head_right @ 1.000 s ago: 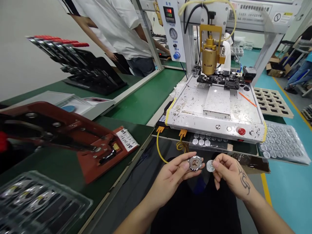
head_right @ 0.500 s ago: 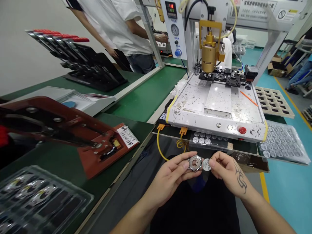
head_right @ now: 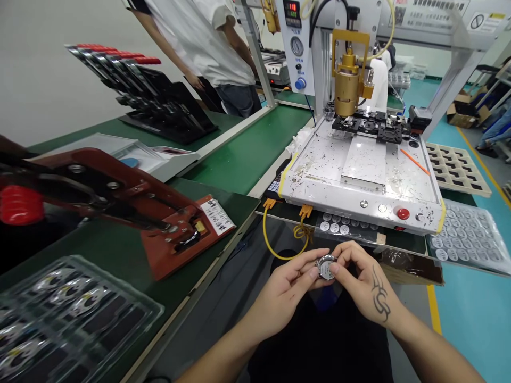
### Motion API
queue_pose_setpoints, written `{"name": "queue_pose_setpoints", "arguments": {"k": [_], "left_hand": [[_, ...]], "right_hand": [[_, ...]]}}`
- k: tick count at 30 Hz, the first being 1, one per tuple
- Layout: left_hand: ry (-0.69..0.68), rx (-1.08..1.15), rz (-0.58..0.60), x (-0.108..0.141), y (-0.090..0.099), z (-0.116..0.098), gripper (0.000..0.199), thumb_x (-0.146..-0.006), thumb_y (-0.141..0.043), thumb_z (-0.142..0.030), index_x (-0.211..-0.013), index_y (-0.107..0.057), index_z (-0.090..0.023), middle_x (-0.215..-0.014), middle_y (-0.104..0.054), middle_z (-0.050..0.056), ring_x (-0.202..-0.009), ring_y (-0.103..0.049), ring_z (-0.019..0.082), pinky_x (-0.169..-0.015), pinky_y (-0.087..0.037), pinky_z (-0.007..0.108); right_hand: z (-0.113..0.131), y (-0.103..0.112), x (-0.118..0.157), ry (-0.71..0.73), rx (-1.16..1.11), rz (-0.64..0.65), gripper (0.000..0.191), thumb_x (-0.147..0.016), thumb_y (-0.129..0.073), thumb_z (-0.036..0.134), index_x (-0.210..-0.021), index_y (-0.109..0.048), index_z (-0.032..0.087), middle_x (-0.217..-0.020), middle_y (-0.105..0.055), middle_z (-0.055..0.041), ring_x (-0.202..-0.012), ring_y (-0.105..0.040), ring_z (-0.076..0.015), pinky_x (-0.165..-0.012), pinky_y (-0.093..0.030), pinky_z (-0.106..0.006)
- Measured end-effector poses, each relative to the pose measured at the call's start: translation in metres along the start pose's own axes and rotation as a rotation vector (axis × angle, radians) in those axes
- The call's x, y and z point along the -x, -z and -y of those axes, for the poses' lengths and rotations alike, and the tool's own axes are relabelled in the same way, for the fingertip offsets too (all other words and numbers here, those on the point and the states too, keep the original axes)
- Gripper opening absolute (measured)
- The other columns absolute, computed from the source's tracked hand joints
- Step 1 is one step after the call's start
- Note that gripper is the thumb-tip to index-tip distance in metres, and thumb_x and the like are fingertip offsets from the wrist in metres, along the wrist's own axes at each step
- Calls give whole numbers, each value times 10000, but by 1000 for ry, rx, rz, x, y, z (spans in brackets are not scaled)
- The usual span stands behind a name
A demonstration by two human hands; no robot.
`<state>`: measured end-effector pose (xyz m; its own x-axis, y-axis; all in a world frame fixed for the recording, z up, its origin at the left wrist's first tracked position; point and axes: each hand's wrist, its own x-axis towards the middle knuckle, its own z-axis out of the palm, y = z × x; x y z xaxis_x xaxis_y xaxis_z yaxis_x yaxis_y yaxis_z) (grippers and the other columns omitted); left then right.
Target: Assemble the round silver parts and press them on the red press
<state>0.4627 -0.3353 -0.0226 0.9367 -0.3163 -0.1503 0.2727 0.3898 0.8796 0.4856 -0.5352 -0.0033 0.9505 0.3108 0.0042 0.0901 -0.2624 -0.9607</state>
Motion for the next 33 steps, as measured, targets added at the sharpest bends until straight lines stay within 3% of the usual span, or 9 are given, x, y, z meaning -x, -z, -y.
{"name": "queue_pose_setpoints", "arguments": {"k": [13, 22, 26, 28, 30, 33], "left_hand": [[-36, -119, -14, 2, -5, -2, 426, -1010, -711, -429, -1370, -732, -201, -1352, -768, 118, -1192, -764, 307, -1079, -635, 475], [-68, -134, -52, 3, -7, 12, 419, -995, -735, -390, -1368, -722, -202, -1291, -799, 124, -1130, -797, 290, -1075, -633, 455], [-107, -193, -79, 0, -7, 15, 384, -989, -726, -332, -1345, -717, -187, -1241, -816, 123, -1122, -802, 285, -1065, -632, 429], [-116, -253, -51, 0, -3, 11, 385, -1011, -678, -309, -1373, -692, -180, -1253, -811, 127, -1130, -798, 279, -1051, -631, 407], [-121, -380, 0, 0, 3, 3, 460, -1023, -644, -283, -1473, -623, -189, -1239, -816, 120, -1100, -801, 271, -1017, -635, 398], [-139, -531, 46, 0, 13, -11, 560, -1033, -622, -269, -1580, -514, -220, -1268, -803, 116, -1106, -787, 269, -1005, -625, 404]], "right_hand": [[-5, -4, 2, 8, 22, -47, 293, -1039, -649, 453, -847, -606, 236, -1067, -677, -67, -987, -643, -234, -845, -545, -334], [-11, -13, 8, 102, 132, -132, 238, -1062, -619, 377, -866, -578, 248, -1074, -632, -75, -1004, -631, -244, -837, -537, -357], [-21, -12, 6, 182, 268, -235, 211, -1017, -682, 365, -905, -540, 256, -1058, -607, -82, -967, -610, -256, -812, -545, -378], [-26, -10, 3, 210, 308, -204, 155, -1006, -702, 363, -1024, -589, 259, -1062, -618, -83, -948, -610, -253, -802, -555, -374], [-28, -8, 0, 268, 337, -85, 144, -1043, -652, 335, -1170, -652, 268, -1115, -643, -94, -1009, -630, -259, -872, -564, -384], [-26, -8, -5, 356, 327, -5, 166, -1074, -605, 314, -1196, -712, 280, -1140, -684, -100, -1078, -651, -271, -958, -552, -414]]}}
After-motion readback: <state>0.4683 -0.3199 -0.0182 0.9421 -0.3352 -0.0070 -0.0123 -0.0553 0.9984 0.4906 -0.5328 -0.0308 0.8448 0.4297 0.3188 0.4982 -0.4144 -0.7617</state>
